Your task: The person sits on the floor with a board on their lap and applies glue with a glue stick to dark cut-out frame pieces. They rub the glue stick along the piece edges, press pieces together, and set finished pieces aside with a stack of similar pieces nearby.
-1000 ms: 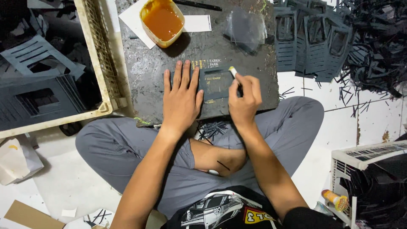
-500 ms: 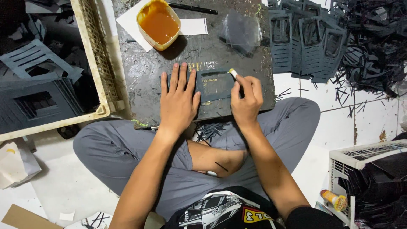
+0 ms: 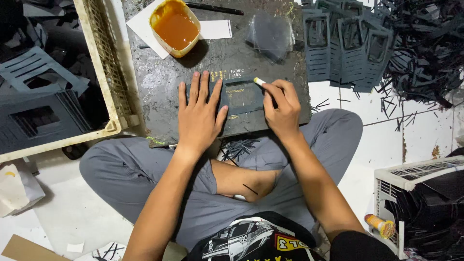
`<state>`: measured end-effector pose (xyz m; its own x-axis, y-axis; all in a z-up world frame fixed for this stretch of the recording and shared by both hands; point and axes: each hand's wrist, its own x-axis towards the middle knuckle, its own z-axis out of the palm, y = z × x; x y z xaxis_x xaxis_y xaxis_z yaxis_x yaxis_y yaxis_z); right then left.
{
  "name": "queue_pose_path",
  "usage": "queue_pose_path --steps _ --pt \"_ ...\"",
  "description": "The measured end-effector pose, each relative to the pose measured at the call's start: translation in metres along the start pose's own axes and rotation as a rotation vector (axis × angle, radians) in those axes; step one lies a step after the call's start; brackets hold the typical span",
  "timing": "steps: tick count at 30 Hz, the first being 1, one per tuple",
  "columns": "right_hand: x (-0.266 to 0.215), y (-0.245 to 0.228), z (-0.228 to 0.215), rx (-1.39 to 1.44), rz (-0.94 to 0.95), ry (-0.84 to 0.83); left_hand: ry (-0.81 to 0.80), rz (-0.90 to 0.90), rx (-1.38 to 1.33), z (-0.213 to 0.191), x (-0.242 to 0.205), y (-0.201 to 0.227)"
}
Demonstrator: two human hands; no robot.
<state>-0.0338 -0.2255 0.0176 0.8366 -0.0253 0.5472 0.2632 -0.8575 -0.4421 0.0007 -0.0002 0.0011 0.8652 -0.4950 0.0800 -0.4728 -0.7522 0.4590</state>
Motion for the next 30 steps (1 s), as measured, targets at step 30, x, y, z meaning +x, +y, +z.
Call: queue_pose_path --steps 30 --pt "-0.002 0.030 -0.031 0.214 0.073 -0.247 -0.001 -0.016 -0.041 -0.001 0.001 0.001"
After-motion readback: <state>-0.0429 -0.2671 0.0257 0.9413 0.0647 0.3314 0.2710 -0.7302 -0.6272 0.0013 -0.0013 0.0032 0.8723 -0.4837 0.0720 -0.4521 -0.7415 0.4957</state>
